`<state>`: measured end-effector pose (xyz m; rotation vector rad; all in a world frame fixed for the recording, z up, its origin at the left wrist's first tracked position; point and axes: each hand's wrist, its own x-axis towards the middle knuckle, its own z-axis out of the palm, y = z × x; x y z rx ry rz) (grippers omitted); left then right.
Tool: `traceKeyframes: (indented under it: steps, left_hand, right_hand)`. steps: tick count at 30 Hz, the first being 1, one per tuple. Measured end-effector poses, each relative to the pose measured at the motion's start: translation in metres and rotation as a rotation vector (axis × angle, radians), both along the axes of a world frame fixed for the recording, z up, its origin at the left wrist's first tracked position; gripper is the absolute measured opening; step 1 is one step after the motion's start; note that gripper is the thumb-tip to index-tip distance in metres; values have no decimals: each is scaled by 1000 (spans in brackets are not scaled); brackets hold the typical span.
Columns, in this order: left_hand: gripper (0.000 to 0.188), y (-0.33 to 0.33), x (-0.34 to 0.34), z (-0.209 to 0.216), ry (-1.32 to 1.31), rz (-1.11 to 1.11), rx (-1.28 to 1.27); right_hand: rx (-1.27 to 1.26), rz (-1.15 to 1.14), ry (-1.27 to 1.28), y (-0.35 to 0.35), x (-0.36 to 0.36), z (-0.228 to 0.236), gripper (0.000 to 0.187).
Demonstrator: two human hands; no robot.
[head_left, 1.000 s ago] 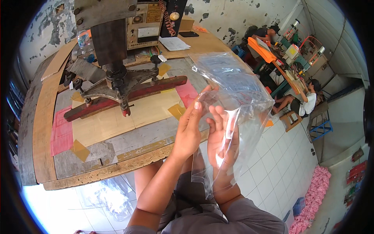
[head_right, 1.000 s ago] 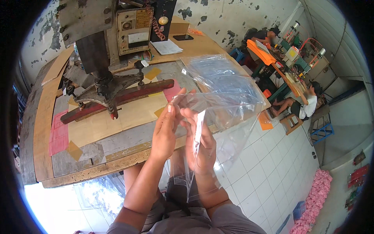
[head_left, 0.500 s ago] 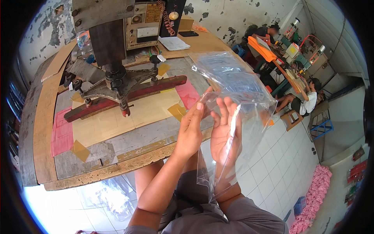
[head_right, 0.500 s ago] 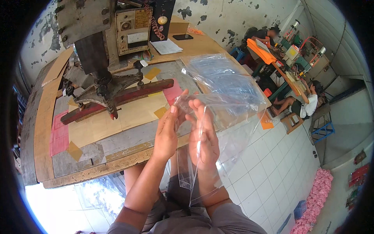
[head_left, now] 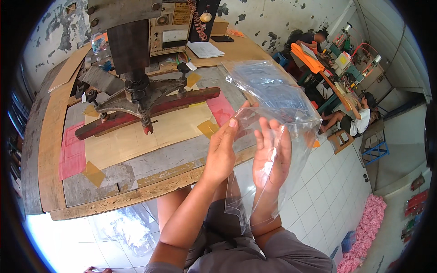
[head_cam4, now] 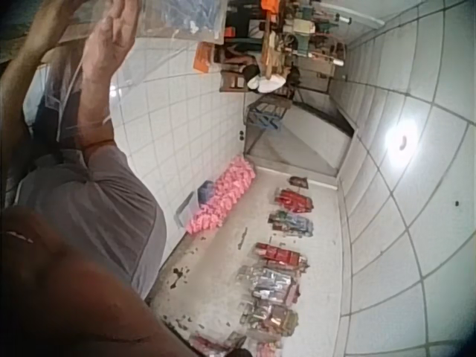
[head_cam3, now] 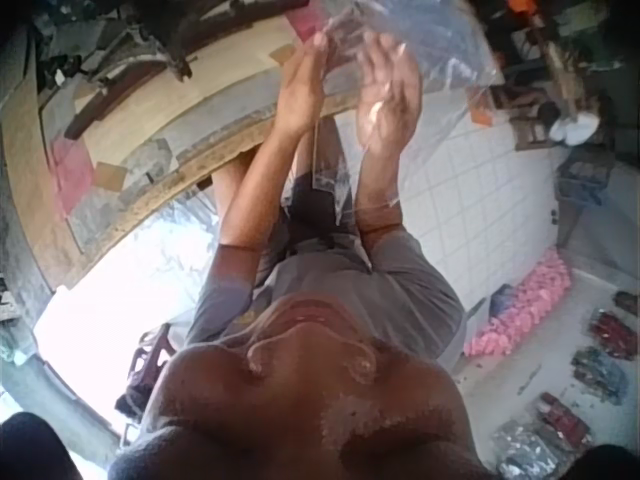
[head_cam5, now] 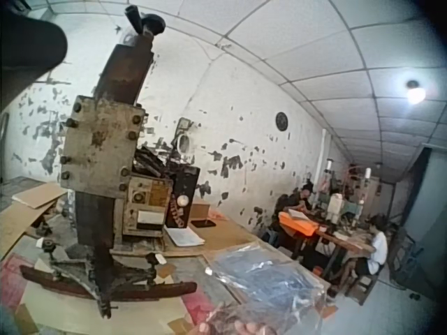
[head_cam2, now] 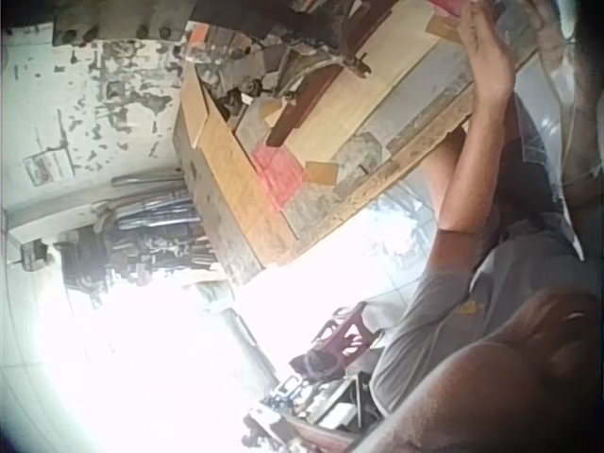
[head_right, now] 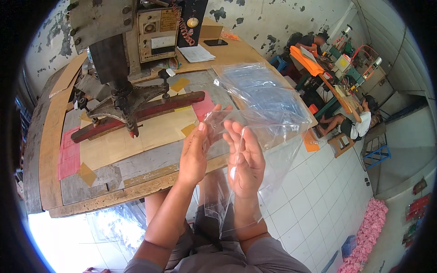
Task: The person holds a transparent plastic sheet, positions it on a manufacturing plate under a heat-sealing machine, and then handles the resulting bag by checking the edges and folding it.
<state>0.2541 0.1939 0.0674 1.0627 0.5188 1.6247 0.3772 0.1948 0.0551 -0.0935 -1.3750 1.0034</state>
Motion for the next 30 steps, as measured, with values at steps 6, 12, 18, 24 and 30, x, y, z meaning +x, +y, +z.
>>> traceKeyframes:
  steps: [6,12,18,24,30]
  left_hand:
    - [63,-1,3,-3,-8,-16,-4]
    - [61,0,2,-3,-30,-29,11]
    - [57,4,-1,-11,-36,43,-11]
    - [62,-1,-6,-5,-20,-49,-37]
    - [62,1,-9,-8,1,-55,-88]
  right_hand:
    - [-116,28,-195,2,-5,7,62]
    - [-178,50,-220,0,-4,7,68]
    - [-262,228,-128,3,-7,19,67]
    - [-259,230,-269,9,7,16,62]
    - [-290,158,-354,8,5,14,60]
